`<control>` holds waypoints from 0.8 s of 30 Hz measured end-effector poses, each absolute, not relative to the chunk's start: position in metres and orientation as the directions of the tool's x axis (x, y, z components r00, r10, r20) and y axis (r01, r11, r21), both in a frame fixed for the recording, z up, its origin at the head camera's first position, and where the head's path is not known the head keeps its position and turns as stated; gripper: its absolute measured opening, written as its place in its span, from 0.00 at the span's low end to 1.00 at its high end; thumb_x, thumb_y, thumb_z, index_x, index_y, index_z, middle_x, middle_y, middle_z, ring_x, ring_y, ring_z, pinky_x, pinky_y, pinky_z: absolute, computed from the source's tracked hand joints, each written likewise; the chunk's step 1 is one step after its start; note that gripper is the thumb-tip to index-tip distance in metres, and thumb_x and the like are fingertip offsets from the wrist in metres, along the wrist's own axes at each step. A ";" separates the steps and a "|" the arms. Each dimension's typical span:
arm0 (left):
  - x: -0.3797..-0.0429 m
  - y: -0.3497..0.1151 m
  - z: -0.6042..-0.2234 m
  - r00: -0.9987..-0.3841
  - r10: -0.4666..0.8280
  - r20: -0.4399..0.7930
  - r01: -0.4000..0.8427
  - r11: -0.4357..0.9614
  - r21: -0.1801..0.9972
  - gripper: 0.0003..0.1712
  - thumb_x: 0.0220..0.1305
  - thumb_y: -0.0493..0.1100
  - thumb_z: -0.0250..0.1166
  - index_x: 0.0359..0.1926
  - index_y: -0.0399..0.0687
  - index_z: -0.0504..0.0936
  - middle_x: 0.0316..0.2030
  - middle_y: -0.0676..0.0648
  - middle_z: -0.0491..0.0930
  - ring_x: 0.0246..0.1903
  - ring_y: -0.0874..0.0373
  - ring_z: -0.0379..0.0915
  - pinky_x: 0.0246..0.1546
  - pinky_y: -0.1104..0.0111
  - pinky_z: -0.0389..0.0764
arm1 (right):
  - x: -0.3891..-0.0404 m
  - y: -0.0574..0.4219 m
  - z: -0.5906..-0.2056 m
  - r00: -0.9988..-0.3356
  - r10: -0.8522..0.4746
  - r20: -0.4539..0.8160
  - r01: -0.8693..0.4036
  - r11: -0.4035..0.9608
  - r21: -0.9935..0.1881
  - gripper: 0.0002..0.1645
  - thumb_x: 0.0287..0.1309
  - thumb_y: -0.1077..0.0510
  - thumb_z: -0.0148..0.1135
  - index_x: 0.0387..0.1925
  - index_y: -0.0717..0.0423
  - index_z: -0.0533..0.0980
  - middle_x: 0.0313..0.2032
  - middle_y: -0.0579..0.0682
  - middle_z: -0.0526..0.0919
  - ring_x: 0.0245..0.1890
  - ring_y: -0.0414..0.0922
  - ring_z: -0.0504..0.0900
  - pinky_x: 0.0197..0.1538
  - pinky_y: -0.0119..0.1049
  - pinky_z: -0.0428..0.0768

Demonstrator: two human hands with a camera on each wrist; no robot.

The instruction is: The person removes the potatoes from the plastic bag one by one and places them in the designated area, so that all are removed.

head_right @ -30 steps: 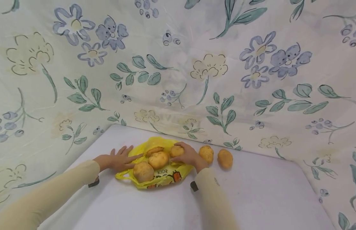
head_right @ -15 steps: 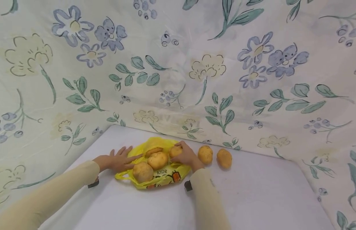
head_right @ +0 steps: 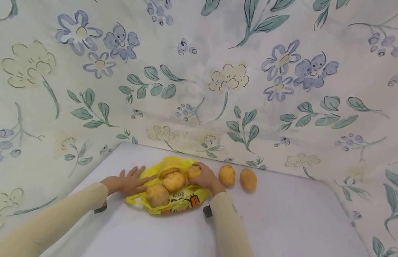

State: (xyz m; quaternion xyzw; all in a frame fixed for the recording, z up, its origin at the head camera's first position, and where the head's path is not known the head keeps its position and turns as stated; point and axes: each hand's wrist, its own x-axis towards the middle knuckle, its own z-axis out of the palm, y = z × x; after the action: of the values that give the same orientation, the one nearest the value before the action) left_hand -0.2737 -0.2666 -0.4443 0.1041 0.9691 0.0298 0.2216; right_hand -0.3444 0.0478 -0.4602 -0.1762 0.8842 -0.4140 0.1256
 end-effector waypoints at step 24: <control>-0.279 -0.266 -0.442 -0.868 0.239 -0.436 0.193 0.970 0.147 0.39 0.70 0.70 0.47 0.77 0.69 0.52 0.77 0.32 0.37 0.73 0.25 0.33 0.63 0.24 0.35 | -0.343 0.049 -0.455 -0.905 -0.415 -0.094 -0.224 0.652 -0.724 0.41 0.50 0.52 0.75 0.65 0.43 0.68 0.66 0.53 0.72 0.63 0.54 0.72 0.66 0.56 0.70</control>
State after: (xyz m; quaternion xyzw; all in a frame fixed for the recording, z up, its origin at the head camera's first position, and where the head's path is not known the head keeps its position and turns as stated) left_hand -0.2793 -0.2660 -0.4421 0.1118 0.9651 0.0492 0.2317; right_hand -0.3432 0.0488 -0.4545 -0.1776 0.9001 -0.3772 0.1266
